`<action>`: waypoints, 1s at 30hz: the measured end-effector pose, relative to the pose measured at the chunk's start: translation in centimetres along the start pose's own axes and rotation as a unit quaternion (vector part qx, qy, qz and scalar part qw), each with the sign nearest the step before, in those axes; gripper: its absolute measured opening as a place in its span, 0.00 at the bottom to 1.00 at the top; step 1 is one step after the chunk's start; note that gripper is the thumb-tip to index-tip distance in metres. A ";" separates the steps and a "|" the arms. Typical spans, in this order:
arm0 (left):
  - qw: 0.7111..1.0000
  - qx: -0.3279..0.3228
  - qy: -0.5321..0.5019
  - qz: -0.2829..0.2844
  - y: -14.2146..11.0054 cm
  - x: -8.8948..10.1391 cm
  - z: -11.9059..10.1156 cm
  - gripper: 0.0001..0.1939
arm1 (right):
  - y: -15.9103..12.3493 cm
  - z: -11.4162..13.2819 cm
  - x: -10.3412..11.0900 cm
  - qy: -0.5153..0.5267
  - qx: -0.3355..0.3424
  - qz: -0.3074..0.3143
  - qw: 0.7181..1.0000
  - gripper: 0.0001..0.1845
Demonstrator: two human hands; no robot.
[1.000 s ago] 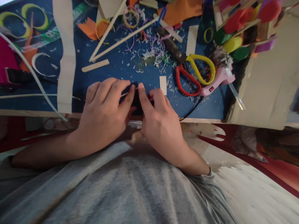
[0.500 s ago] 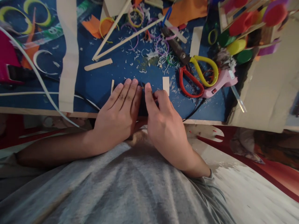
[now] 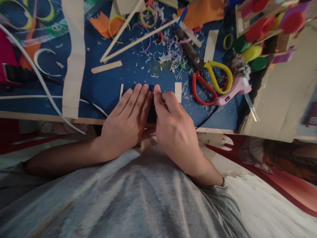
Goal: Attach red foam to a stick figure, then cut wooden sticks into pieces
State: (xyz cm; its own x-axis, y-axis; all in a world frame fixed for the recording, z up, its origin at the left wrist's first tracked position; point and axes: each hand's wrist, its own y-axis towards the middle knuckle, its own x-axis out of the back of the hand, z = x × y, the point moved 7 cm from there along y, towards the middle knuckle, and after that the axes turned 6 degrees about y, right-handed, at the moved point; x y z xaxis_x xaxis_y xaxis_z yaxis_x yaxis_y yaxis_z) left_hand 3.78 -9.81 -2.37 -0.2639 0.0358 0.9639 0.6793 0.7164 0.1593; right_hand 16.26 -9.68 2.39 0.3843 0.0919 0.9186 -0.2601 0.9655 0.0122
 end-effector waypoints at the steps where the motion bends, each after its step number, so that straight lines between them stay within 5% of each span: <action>1: 1.000 -0.005 0.005 -0.001 0.0 0.0 0.0 0.42 | 0.2 -0.1 0.0 0.000 -0.001 -0.001 1.000 0.37; 13: 1.000 -0.001 0.019 -0.010 0.2 0.2 -0.4 0.39 | -1.6 -0.5 0.2 0.028 0.014 -0.016 0.999 0.37; 30: 1.000 0.005 -0.020 -0.005 0.1 0.3 0.1 0.42 | -0.1 0.0 0.2 -0.007 0.001 -0.001 1.000 0.35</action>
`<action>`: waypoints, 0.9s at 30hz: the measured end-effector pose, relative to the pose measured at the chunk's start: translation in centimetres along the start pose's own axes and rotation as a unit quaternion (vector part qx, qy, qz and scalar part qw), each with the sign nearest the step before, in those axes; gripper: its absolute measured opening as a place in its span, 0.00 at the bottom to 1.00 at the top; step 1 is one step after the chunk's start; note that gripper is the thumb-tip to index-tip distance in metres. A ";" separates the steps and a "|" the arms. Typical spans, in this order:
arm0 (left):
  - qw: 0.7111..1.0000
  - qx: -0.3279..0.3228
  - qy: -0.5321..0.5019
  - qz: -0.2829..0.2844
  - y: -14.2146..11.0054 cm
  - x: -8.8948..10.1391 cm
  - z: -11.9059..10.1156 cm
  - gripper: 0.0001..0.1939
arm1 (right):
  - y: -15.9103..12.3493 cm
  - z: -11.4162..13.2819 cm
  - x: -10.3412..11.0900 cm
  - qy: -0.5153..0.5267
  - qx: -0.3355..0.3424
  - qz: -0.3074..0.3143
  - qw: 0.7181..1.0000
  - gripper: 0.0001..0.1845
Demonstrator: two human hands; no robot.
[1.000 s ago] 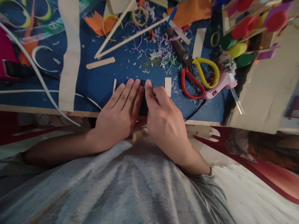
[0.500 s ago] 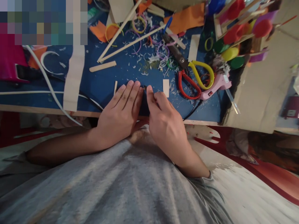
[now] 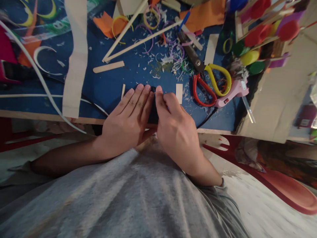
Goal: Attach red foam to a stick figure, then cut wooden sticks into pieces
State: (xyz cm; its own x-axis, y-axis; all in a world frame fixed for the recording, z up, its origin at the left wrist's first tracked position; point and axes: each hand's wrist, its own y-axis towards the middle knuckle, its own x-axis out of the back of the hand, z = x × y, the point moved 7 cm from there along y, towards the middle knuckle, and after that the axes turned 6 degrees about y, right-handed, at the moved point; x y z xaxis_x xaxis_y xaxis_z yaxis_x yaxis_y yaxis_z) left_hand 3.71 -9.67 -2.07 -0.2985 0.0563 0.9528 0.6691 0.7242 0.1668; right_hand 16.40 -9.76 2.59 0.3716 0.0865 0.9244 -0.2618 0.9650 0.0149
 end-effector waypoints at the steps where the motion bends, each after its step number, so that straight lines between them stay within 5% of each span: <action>1: 1.000 -0.003 0.004 0.002 0.0 0.1 0.0 0.42 | 0.1 0.0 0.0 0.002 -0.001 -0.003 1.000 0.34; 27: 0.999 -0.002 0.026 -0.029 -0.1 0.4 0.0 0.35 | -0.7 0.3 0.0 -0.023 0.005 0.014 1.000 0.37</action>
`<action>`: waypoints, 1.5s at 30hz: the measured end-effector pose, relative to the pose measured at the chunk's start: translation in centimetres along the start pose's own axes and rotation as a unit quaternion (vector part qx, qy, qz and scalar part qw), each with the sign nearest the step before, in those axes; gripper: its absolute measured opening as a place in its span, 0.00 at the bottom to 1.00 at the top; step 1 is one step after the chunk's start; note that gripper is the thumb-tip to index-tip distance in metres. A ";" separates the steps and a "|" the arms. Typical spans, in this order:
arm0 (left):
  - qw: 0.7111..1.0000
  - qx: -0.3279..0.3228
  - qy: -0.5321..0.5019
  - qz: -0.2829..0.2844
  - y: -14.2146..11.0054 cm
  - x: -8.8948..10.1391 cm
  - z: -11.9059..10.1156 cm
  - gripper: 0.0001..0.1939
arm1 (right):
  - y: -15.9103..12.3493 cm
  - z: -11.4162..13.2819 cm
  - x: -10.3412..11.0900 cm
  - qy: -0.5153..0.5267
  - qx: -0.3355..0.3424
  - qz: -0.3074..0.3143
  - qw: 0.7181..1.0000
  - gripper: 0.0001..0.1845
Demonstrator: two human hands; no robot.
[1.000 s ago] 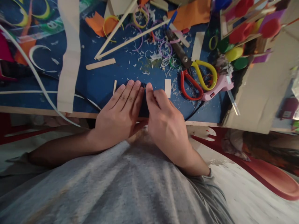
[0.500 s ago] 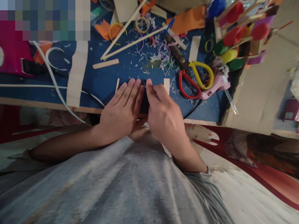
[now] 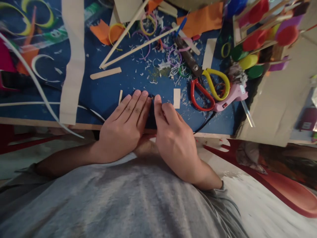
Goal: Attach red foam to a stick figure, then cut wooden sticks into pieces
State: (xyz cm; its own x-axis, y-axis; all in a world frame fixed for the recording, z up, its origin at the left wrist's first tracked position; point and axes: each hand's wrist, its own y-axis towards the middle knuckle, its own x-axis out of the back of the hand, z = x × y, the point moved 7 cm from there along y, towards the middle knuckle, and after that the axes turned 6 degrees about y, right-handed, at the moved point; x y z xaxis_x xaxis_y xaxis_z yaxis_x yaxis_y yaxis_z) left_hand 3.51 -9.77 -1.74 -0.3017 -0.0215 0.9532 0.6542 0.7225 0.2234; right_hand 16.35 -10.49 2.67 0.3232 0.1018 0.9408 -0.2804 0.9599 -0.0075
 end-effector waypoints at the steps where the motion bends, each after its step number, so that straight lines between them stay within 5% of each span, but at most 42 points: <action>1: 1.000 0.000 -0.004 -0.003 0.0 0.1 0.1 0.34 | 0.1 0.1 0.1 -0.005 -0.001 0.003 1.000 0.37; 14: 1.000 0.004 -0.026 0.009 0.1 0.2 0.1 0.36 | 1.9 -0.1 0.3 0.026 0.001 0.003 1.000 0.33; 25: 1.000 -0.003 -0.009 -0.029 0.0 0.0 -0.2 0.34 | -0.3 -0.2 0.6 0.010 0.026 -0.014 1.000 0.30; 38: 0.999 0.008 -0.015 -0.042 0.2 0.7 0.2 0.29 | 0.1 0.2 0.0 -0.015 0.015 0.007 1.000 0.40; 45: 0.996 0.035 -0.082 -0.014 0.1 0.2 0.4 0.34 | 1.3 0.4 0.3 -0.024 0.009 0.012 1.000 0.41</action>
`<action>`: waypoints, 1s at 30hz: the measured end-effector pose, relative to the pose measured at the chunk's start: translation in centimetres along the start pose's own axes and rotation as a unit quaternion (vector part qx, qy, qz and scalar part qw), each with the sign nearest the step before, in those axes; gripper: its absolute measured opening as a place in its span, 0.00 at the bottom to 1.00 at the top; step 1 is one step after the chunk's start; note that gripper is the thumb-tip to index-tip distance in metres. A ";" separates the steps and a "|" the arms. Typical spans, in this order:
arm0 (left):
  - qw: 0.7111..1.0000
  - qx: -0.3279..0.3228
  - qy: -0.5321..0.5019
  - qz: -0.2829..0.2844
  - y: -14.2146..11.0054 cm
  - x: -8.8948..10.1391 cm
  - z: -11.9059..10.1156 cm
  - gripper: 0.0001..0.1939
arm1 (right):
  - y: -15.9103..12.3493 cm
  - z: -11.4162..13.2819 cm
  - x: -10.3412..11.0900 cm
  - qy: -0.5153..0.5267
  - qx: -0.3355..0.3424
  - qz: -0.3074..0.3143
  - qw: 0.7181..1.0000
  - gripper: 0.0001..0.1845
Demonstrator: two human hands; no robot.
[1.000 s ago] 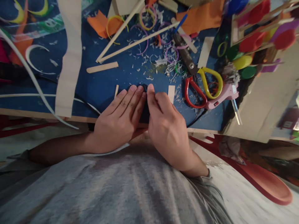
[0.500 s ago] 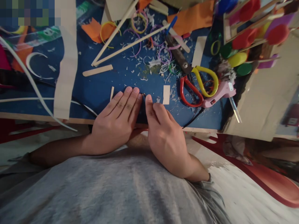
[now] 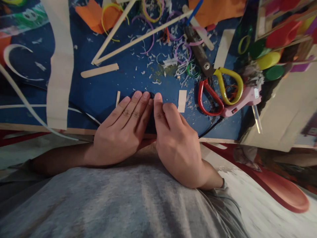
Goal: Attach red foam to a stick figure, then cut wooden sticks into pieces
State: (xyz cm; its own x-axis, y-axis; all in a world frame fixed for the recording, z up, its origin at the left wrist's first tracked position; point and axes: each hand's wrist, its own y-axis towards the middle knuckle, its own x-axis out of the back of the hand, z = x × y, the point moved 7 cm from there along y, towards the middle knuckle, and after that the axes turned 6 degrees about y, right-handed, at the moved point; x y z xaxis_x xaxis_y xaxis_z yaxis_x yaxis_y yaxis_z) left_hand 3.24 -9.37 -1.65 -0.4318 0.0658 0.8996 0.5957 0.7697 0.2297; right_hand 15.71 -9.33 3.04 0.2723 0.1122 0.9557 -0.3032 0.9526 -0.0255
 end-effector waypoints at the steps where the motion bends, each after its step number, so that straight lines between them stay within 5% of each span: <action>1: 1.000 -0.001 0.003 -0.002 0.0 0.0 0.0 0.34 | 0.2 0.0 0.0 0.000 0.001 0.001 1.000 0.40; 10: 0.998 -0.022 0.057 0.001 0.1 -0.1 -0.5 0.36 | -0.3 -0.9 0.3 0.058 0.013 -0.015 0.998 0.31; 19: 0.994 -0.041 0.102 -0.007 0.1 0.0 -0.6 0.40 | -1.0 -1.0 -0.5 0.034 0.006 0.000 0.999 0.37; 30: 1.000 -0.008 0.029 0.009 0.1 0.0 -0.1 0.36 | 0.6 -0.6 -0.2 0.026 -0.001 0.009 1.000 0.33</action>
State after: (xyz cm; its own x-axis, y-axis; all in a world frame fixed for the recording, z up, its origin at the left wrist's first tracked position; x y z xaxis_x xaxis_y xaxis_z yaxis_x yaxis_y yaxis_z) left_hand 3.38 -9.40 -1.56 -0.3822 0.0419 0.9231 0.6134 0.7587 0.2195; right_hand 16.03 -8.60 2.66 0.3144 0.1447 0.9382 -0.3069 0.9507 -0.0438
